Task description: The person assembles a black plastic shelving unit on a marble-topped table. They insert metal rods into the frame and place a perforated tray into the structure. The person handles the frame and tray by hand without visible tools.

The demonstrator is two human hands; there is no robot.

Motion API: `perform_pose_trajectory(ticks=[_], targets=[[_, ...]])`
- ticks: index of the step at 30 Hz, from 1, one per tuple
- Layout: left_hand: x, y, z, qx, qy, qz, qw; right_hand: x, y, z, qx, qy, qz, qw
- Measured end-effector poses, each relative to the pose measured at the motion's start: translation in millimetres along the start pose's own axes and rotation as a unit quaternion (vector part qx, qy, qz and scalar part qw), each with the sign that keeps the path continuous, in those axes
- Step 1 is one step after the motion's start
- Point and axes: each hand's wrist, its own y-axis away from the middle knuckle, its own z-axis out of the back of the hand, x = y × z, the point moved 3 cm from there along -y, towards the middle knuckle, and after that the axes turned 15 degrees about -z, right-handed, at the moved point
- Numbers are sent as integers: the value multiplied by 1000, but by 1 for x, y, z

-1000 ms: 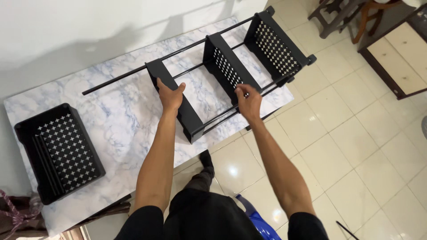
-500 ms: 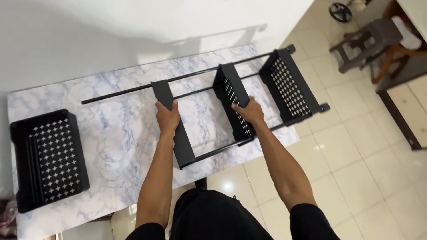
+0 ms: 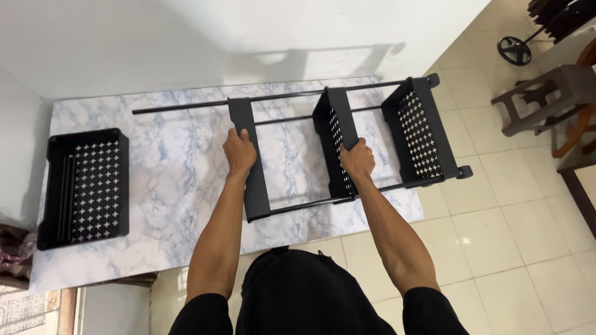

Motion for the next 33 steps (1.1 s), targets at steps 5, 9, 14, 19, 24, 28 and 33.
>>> perform_pose_trajectory(ticks=[5,9,14,19,24,28,33], targets=[[-26,2,11,-53,25,-72,996,-3,10,10,-52,-89,43,994],[-44,15,18,-96,26,-158,982,-17,15,9,-101,-152,47,982],[-65,39,26,-127,63,-205,969,-33,26,5,-151,-212,66,963],[-65,68,34,-145,56,-248,956,-49,42,-6,-187,-299,154,923],[-47,102,33,-140,54,-258,954,-71,54,-18,-110,-344,138,922],[-28,131,30,-132,47,-255,957,-90,61,-31,-70,-372,159,912],[-6,158,28,-100,61,-199,973,-115,63,-63,-21,-398,149,905]])
